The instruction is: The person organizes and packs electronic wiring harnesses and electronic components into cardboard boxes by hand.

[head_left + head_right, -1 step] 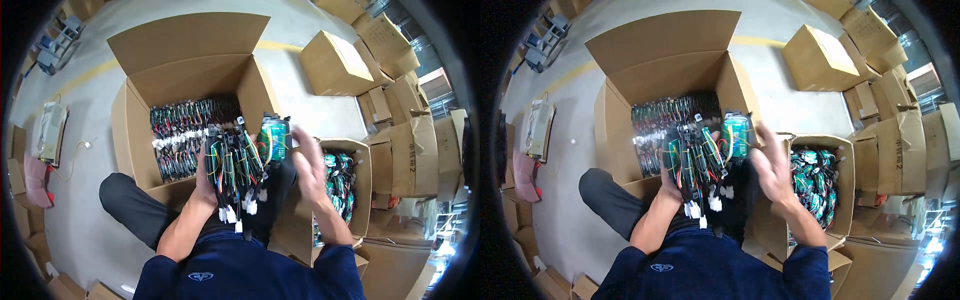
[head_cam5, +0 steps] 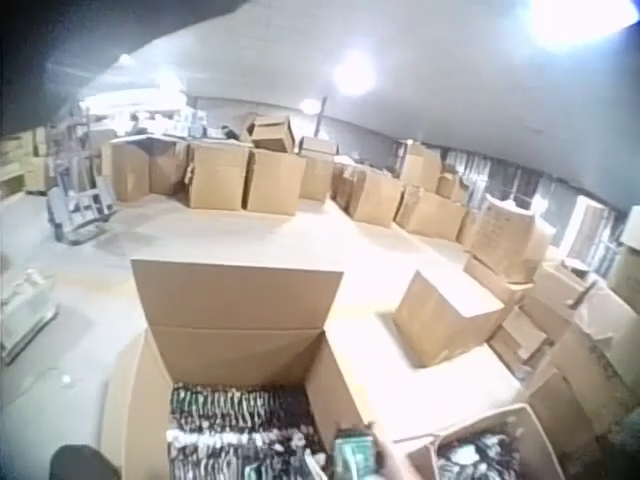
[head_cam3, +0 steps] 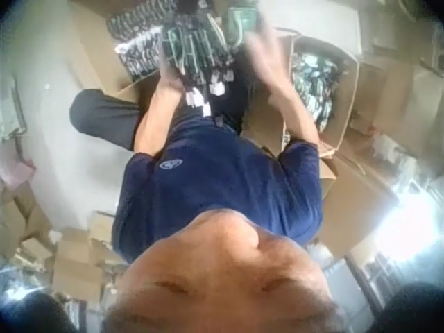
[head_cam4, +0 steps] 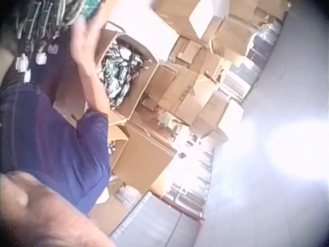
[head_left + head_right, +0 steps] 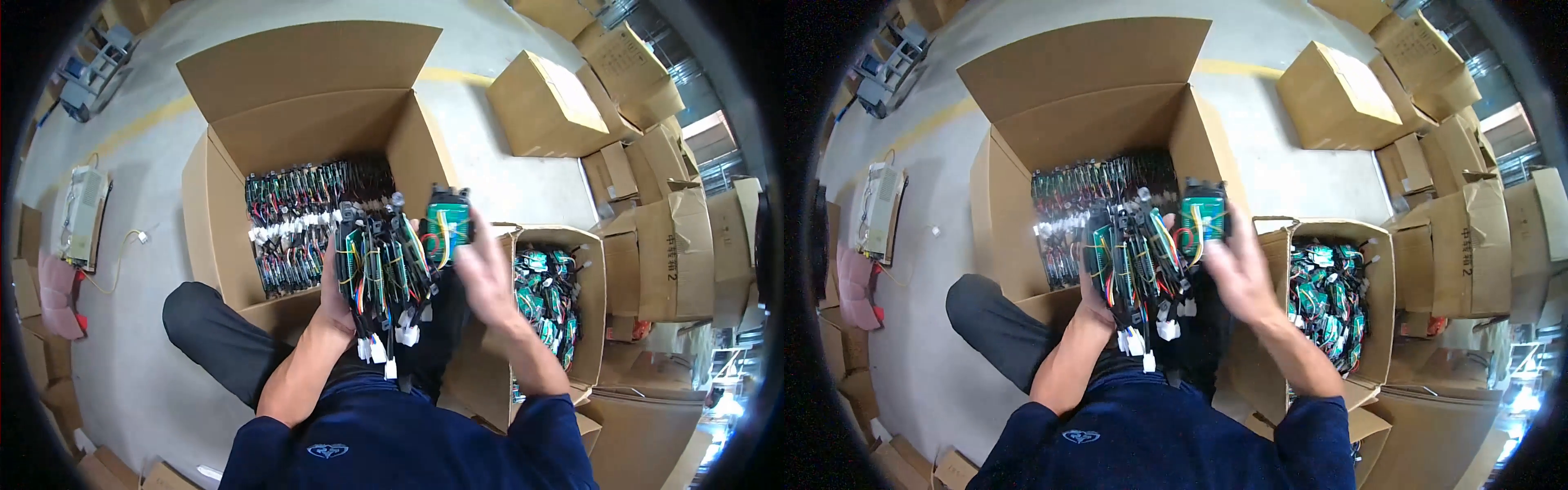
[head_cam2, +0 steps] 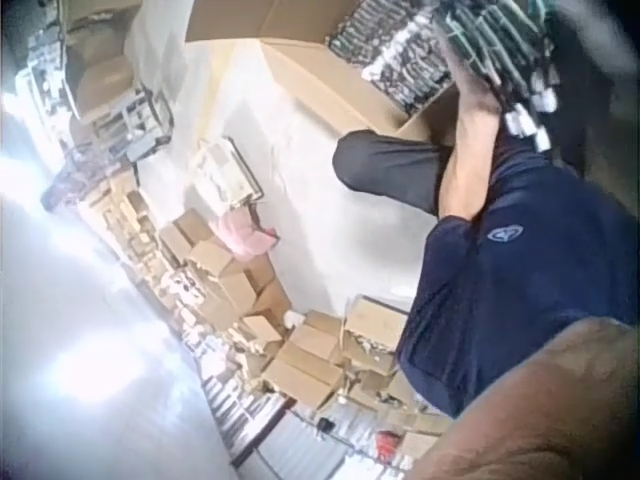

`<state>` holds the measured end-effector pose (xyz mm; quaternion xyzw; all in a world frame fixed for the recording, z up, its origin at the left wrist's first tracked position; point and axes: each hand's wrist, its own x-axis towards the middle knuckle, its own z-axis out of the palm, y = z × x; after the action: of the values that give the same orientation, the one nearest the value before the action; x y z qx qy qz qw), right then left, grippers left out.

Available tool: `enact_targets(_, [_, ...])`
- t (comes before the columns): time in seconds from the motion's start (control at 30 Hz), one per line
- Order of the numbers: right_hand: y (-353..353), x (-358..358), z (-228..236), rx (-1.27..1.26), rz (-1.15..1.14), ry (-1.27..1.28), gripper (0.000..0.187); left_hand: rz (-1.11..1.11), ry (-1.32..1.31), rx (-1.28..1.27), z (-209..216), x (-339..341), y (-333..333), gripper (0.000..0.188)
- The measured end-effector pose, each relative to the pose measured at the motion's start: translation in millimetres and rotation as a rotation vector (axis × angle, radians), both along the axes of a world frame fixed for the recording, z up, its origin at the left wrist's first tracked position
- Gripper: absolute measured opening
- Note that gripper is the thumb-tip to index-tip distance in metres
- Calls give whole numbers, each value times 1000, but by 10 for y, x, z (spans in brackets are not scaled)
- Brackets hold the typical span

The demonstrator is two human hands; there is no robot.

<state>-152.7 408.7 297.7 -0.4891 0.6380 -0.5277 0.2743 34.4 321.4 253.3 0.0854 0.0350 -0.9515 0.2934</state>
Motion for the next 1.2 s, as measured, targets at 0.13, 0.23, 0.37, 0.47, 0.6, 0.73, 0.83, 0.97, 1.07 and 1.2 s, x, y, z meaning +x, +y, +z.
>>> enact_targets(0.13, [-131,404,-173,58,58,62,61,71,-52,20,-305,258,-33,76])
enact_targets(0.23, [-130,632,-286,-37,189,62,77,59,135,102,-484,422,-32,74])
enact_targets(0.37, [-200,719,-283,137,305,115,87,113,170,89,-395,586,-54,78])
enact_targets(0.47, [-187,866,-456,38,116,-192,83,118,270,131,-484,613,-115,81])
enact_targets(0.6, [-94,955,-540,-25,32,396,74,162,-77,139,-501,590,-132,74])
enact_targets(0.73, [-122,1041,-538,-86,59,463,77,207,-118,140,-500,653,-69,73])
enact_targets(0.83, [-108,1009,-490,114,275,270,81,229,-22,85,-665,764,-41,70])
enact_targets(0.97, [59,1036,-738,141,305,33,82,196,-271,-83,-735,829,43,64])
enact_targets(1.07, [200,1146,-756,165,224,-310,78,493,-944,-279,-721,771,197,43])
enact_targets(1.2, [246,1249,-903,233,168,-328,79,714,-1546,-691,-941,905,247,25])
